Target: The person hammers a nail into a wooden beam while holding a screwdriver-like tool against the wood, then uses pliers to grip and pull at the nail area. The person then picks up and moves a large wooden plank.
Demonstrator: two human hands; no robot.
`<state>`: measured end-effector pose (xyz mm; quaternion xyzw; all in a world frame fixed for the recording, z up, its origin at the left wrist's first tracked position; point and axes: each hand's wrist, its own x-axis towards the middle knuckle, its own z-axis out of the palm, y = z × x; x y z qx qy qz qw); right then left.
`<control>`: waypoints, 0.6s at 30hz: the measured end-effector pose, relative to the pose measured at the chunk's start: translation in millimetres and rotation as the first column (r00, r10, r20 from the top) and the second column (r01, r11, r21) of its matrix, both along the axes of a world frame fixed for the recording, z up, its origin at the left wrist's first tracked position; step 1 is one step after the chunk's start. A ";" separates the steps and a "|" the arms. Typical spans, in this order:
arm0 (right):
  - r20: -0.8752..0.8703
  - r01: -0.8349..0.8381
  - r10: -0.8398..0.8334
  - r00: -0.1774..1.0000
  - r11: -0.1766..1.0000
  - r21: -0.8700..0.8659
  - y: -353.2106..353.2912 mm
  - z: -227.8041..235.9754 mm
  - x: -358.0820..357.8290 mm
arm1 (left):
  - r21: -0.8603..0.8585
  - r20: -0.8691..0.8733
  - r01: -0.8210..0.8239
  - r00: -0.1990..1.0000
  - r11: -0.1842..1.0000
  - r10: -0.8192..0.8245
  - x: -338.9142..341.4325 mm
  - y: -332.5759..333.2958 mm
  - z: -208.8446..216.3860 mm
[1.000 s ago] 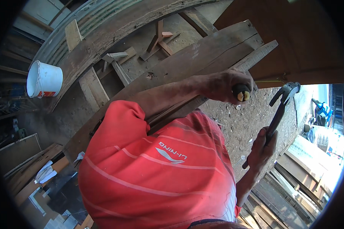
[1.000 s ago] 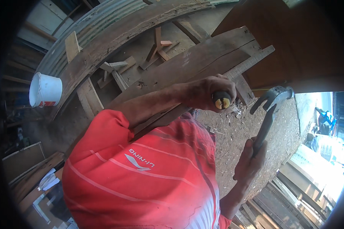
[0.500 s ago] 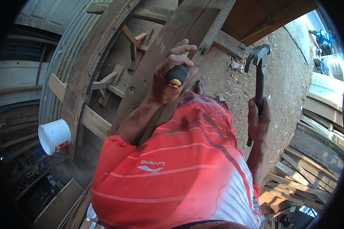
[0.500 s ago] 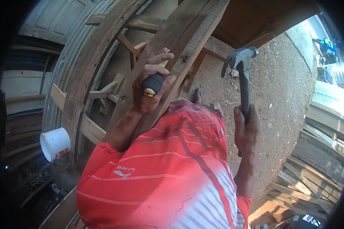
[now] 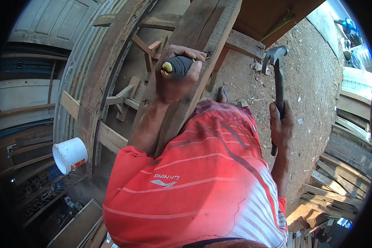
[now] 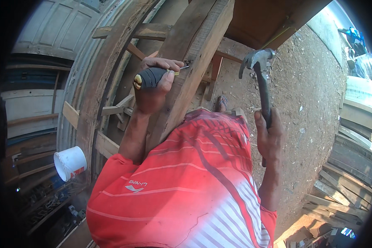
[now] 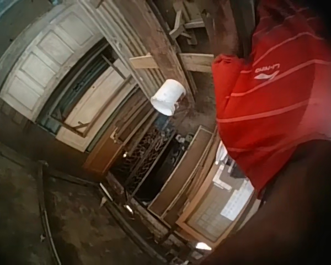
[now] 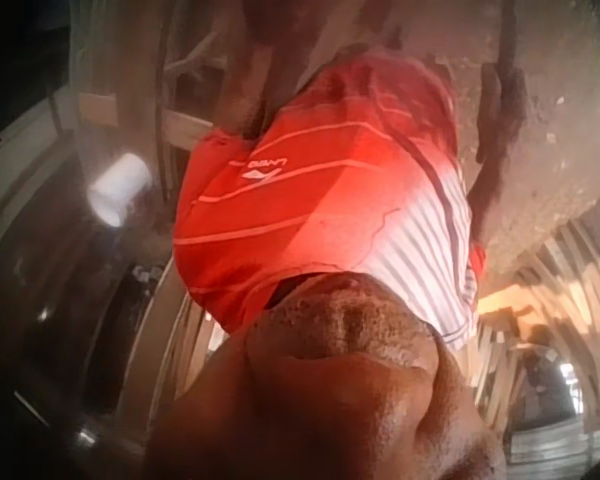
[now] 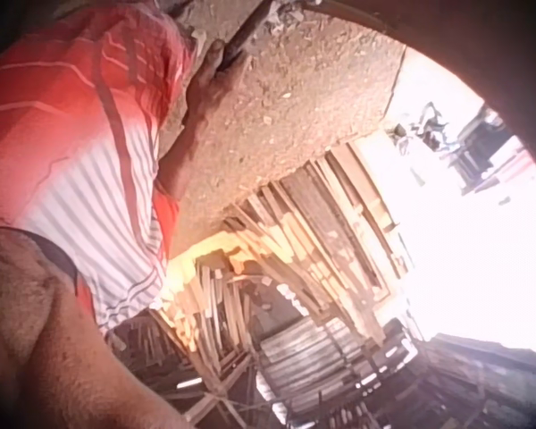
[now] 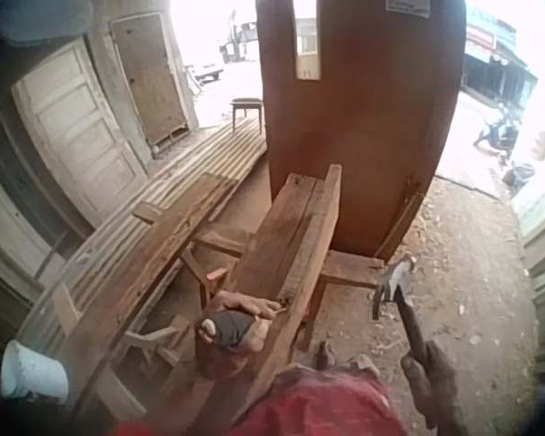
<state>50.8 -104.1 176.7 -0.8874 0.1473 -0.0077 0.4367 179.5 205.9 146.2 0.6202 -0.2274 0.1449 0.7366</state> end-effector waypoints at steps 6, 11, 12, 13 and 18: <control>0.038 -0.032 0.036 0.999 0.996 -0.089 9.6 15.6 3.0 | 0.361 -0.005 0.078 0.997 0.929 -0.082 1.5 6.3 27.5; 0.333 -0.226 0.275 0.902 0.958 -0.177 37.7 57.3 8.6 | 0.485 -0.040 0.026 0.999 0.874 -0.007 -13.8 -1.5 42.0; 0.342 -0.215 0.263 0.902 0.961 -0.172 42.8 64.2 11.6 | 0.492 -0.033 0.031 0.999 0.870 -0.017 -14.8 0.7 36.3; 0.441 -0.332 0.397 0.805 0.917 -0.219 44.3 70.4 14.3 | 0.374 -0.217 0.123 0.975 0.919 -0.042 -15.0 0.2 27.0; 0.061 -0.538 0.707 0.704 0.588 -0.604 51.1 70.1 23.8 | 0.450 0.066 0.107 0.986 0.886 -0.153 4.9 2.3 8.4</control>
